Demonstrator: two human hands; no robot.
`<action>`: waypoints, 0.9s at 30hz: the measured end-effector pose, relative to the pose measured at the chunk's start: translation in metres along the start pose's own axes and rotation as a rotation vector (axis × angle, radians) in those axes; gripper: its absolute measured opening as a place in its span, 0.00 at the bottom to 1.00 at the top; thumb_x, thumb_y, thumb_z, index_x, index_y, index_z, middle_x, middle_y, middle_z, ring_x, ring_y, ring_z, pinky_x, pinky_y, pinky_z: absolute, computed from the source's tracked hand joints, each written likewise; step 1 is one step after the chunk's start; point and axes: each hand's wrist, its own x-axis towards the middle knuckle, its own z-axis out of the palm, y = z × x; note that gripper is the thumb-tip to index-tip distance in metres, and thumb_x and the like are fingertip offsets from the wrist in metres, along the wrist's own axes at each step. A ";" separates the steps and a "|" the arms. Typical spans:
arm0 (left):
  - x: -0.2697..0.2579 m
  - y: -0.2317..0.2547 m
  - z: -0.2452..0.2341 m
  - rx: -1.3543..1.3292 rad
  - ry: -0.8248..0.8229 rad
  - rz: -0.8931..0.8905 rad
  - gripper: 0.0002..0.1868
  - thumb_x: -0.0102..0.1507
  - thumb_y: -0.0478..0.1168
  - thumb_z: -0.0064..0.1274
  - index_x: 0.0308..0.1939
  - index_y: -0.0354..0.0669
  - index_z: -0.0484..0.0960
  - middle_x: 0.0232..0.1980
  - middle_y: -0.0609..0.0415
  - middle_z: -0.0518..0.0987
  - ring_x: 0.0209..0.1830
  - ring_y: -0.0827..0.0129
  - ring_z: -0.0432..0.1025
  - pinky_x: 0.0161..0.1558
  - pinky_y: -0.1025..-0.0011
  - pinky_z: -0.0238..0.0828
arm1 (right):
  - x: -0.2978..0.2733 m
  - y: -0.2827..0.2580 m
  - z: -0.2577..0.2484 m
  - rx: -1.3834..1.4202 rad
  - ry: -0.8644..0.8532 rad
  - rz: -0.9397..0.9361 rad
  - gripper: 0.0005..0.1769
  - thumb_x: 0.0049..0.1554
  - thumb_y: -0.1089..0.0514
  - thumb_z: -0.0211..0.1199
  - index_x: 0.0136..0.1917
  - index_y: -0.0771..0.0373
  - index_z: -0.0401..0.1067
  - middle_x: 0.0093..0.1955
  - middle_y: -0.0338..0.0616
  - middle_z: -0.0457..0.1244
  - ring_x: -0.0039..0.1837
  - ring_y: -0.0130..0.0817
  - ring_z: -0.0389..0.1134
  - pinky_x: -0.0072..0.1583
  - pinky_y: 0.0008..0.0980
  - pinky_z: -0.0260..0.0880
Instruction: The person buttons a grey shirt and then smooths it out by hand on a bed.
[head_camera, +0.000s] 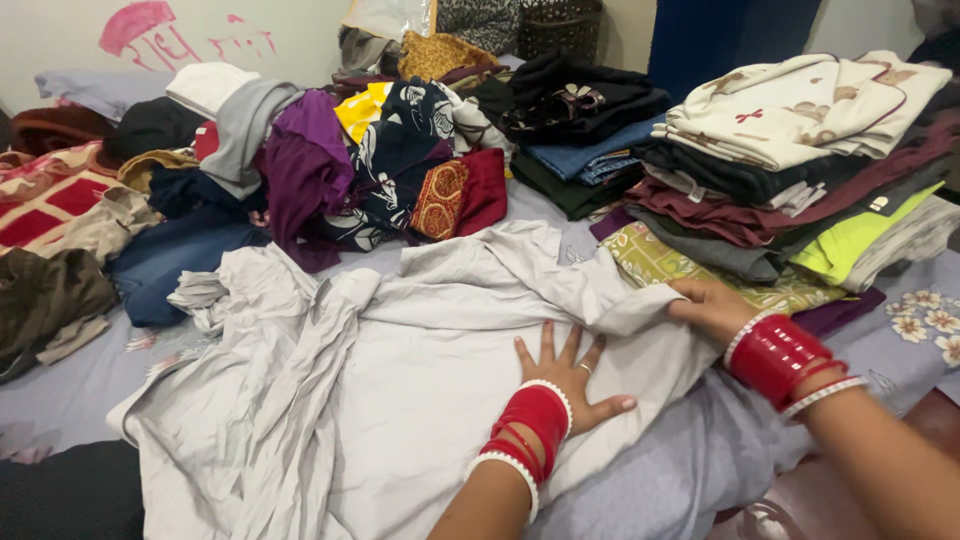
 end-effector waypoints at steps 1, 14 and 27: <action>0.002 -0.001 0.003 -0.001 -0.002 0.000 0.62 0.52 0.85 0.31 0.81 0.58 0.45 0.85 0.49 0.35 0.83 0.40 0.22 0.69 0.22 0.15 | -0.001 0.002 -0.006 0.001 -0.001 0.002 0.24 0.54 0.56 0.62 0.63 0.65 0.75 0.56 0.44 0.72 0.54 0.31 0.72 0.59 0.31 0.71; 0.021 0.002 0.017 0.050 -0.028 0.055 0.58 0.54 0.85 0.35 0.77 0.53 0.56 0.86 0.44 0.38 0.84 0.38 0.23 0.69 0.23 0.15 | -0.045 -0.132 0.093 -1.067 0.403 -0.257 0.17 0.51 0.51 0.64 0.53 0.55 0.78 0.52 0.50 0.71 0.53 0.50 0.73 0.54 0.46 0.73; -0.100 -0.060 0.042 -0.085 0.352 0.309 0.46 0.61 0.63 0.54 0.72 0.33 0.66 0.77 0.38 0.64 0.79 0.46 0.53 0.69 0.40 0.34 | 0.122 0.071 0.154 -0.835 -0.181 -0.108 0.48 0.57 0.30 0.50 0.83 0.48 0.42 0.85 0.48 0.41 0.84 0.45 0.42 0.79 0.40 0.40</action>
